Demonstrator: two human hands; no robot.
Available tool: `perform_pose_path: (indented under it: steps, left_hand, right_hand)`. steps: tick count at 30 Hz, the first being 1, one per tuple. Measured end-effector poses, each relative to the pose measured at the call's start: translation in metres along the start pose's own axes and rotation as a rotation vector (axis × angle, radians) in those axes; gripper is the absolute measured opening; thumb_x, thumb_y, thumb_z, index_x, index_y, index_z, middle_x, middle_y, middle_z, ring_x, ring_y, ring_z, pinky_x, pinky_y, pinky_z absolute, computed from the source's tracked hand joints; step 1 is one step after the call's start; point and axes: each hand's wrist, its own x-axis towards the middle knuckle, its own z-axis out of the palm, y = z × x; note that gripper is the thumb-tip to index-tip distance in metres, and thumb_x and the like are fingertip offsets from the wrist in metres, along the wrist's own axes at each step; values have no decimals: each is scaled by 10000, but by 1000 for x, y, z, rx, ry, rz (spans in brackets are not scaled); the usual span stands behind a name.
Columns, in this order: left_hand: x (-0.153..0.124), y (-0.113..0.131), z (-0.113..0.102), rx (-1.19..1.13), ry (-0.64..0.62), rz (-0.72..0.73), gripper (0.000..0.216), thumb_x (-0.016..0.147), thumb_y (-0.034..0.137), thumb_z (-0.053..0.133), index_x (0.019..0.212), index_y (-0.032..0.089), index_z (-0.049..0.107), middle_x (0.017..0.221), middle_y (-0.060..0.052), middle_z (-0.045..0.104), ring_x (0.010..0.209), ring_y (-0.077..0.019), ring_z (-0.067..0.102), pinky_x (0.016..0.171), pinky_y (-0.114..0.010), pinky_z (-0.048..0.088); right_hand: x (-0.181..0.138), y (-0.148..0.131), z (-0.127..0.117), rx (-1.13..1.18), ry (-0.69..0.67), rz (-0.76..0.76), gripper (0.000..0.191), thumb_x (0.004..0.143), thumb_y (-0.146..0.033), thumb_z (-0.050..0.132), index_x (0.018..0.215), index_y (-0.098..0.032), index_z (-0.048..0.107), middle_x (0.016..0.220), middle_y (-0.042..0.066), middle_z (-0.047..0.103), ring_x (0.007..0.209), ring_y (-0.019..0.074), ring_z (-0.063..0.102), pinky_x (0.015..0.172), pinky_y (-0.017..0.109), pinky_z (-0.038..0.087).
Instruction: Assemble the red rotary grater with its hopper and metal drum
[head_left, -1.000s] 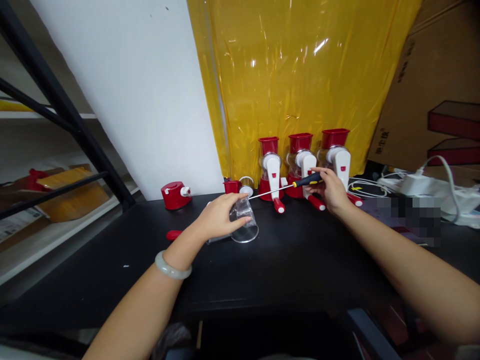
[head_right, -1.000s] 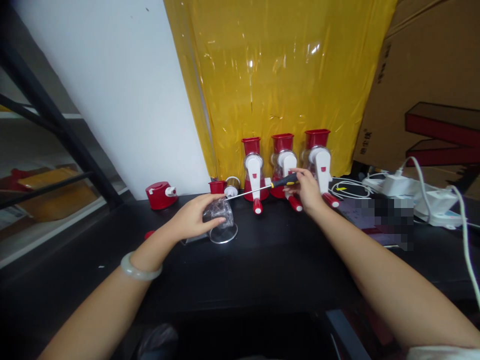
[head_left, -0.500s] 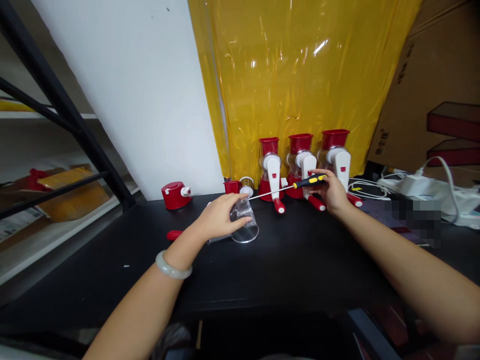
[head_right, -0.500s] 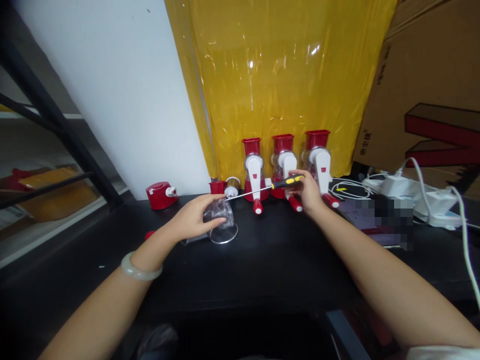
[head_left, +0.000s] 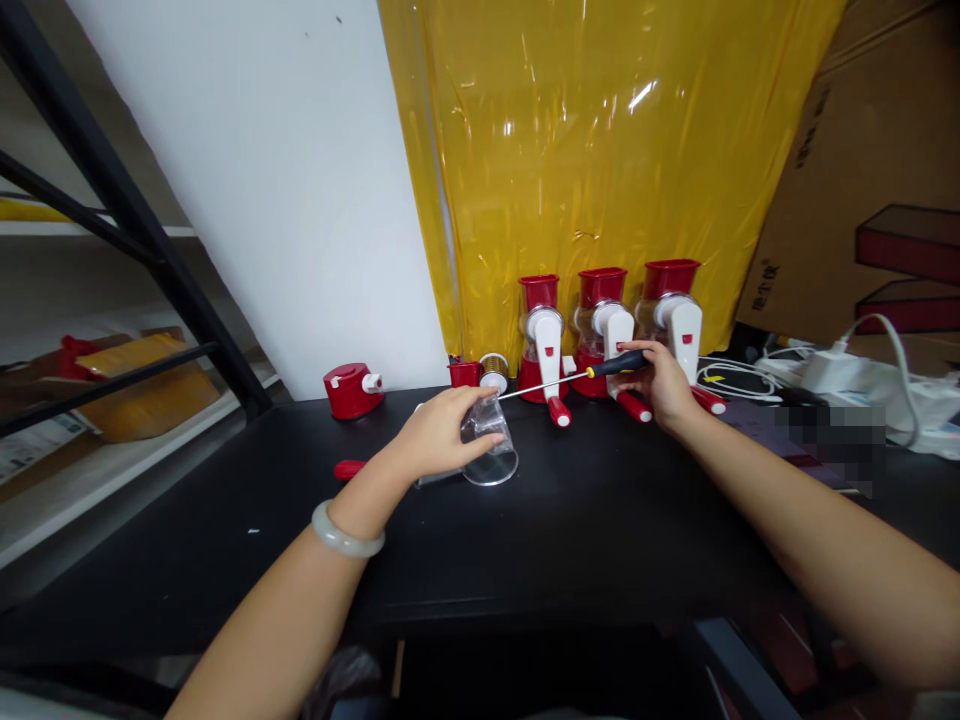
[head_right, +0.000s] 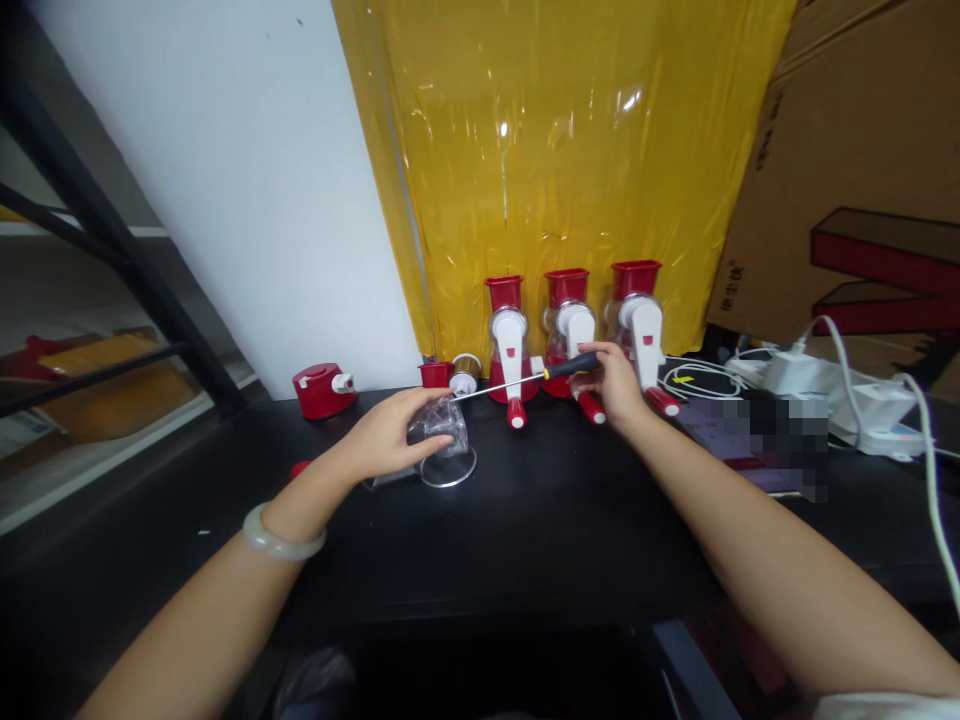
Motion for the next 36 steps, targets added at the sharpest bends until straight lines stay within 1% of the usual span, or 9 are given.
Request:
perform_pose_path:
  steps: [4,8,11,21,26,28,32,34,36]
  left_hand:
    - [0,0,-1,-1,5,3,588,866,517,671,1377,245,569,1297,-132,672,1144,-323,663,991,-538,534]
    - [0,1,-1,3,-2,-1,588,870,518,668,1378,242,563,1310,-132,665,1159,-322,657,998,-529,532]
    - [0,1,-1,13,-8,-7,587,872,515,668,1375,233,560,1305,-135,667,1158,-322,659,994,-521,535]
    - [0,1,-2,-4,-6,-12,617,852,528,683,1377,222,572,1312,-141,677,1153,-330,666,997,-524,531]
    - [2,-1,-15,-94,14,-69,644,824,509,717,1365,191,576,1318,-144,674,1157,-325,661,1013,-502,513]
    - [4,-5,-27,-190,107,-121,619,822,517,719,1336,193,598,1279,-129,688,1132,-311,666,1023,-489,504]
    - [6,-23,-52,-461,477,-301,656,790,566,736,1328,225,582,1146,-102,692,1056,-291,666,916,-448,554]
    - [2,-34,-63,-686,643,-395,691,807,591,720,1393,303,493,1133,-85,674,972,-264,680,790,-402,586]
    - [-4,-43,-71,-908,734,-496,624,861,618,658,1394,379,437,1119,-64,665,879,-232,687,710,-373,590]
  right_hand:
    - [-1,-3,1,33,2,11,248,767,-415,626,921,-220,622,692,-12,638,520,148,638,468,276,525]
    - [-4,-4,5,-13,-4,-48,349,785,-557,691,862,-226,609,496,-63,523,389,118,502,420,261,454]
    - [-6,-4,6,-74,-7,-104,403,822,-638,652,765,-247,573,401,-67,458,369,131,465,413,265,415]
    - [-1,-7,2,-184,59,-211,427,884,-676,552,731,-277,544,408,-58,451,364,161,451,400,315,405]
    - [-4,-41,-3,-222,224,-344,391,886,-629,551,736,-268,537,508,-24,476,369,142,428,358,305,333]
    - [-18,-65,-1,-242,291,-488,365,908,-607,527,773,-267,528,610,6,518,426,149,470,397,317,366]
    - [-71,-99,2,-453,348,-763,346,969,-557,442,899,-252,588,781,63,593,606,189,576,589,367,483]
    - [-97,-101,0,-679,249,-891,331,948,-549,495,935,-253,643,847,89,645,732,224,635,691,388,507]
    - [-115,-94,-3,-853,-12,-999,325,881,-575,602,906,-263,688,765,76,647,702,223,623,673,375,491]
